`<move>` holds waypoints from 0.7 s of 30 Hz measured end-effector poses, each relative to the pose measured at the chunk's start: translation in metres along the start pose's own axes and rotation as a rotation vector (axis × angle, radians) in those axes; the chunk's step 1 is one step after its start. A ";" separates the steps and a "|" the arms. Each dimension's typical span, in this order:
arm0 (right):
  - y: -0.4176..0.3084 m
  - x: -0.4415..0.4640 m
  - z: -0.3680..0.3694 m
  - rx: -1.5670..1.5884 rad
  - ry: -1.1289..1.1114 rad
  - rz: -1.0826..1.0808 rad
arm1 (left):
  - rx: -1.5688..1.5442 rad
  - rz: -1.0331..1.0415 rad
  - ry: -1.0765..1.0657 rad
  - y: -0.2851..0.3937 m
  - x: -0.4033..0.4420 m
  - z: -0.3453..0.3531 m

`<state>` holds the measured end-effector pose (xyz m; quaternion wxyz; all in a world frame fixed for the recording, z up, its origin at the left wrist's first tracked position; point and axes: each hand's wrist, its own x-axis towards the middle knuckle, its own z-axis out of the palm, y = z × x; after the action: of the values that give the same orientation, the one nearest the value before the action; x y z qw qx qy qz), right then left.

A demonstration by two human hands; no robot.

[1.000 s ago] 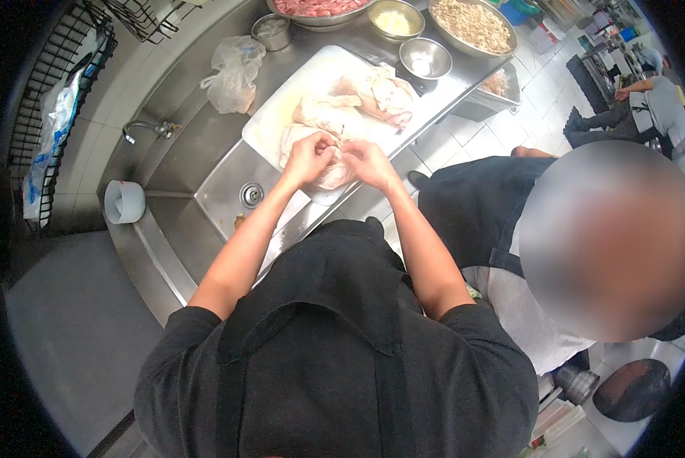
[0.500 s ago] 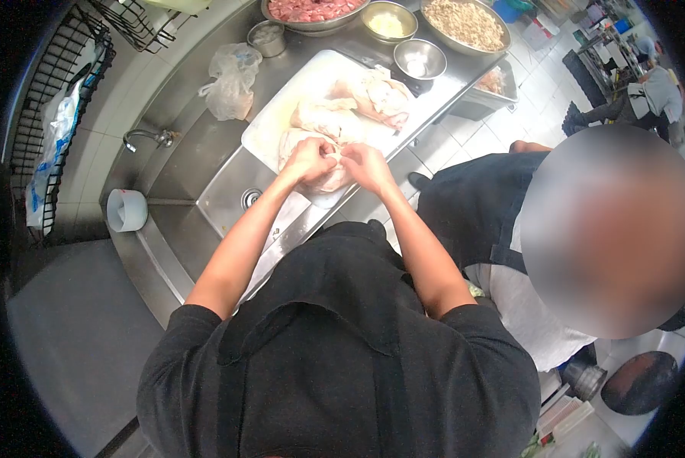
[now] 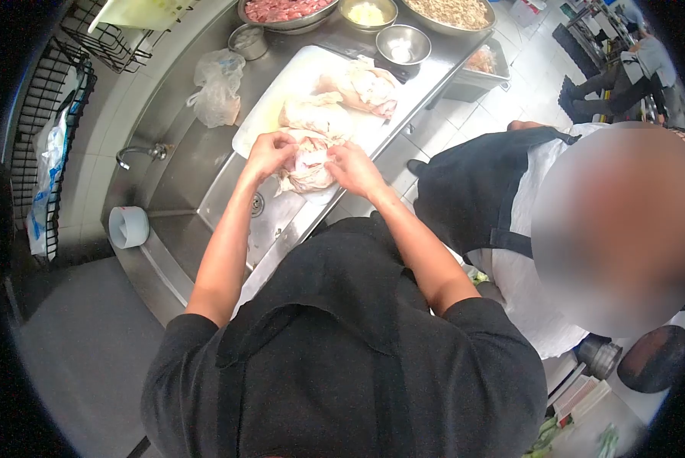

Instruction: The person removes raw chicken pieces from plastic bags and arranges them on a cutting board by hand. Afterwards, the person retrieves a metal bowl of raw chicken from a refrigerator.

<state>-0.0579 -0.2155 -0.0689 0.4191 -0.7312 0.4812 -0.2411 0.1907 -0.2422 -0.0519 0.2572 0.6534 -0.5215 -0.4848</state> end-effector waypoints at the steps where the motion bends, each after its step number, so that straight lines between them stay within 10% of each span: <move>1: -0.002 0.000 0.000 0.054 -0.020 0.041 | 0.006 0.028 -0.018 -0.005 -0.001 0.003; 21: 0.003 0.026 0.007 -0.073 -0.153 -0.082 | 0.518 0.347 0.377 -0.021 -0.076 0.056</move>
<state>-0.0432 -0.2369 -0.0766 0.4174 -0.7815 0.4258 -0.1838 0.1506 -0.1548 -0.0638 0.2529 0.6767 -0.6735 -0.1568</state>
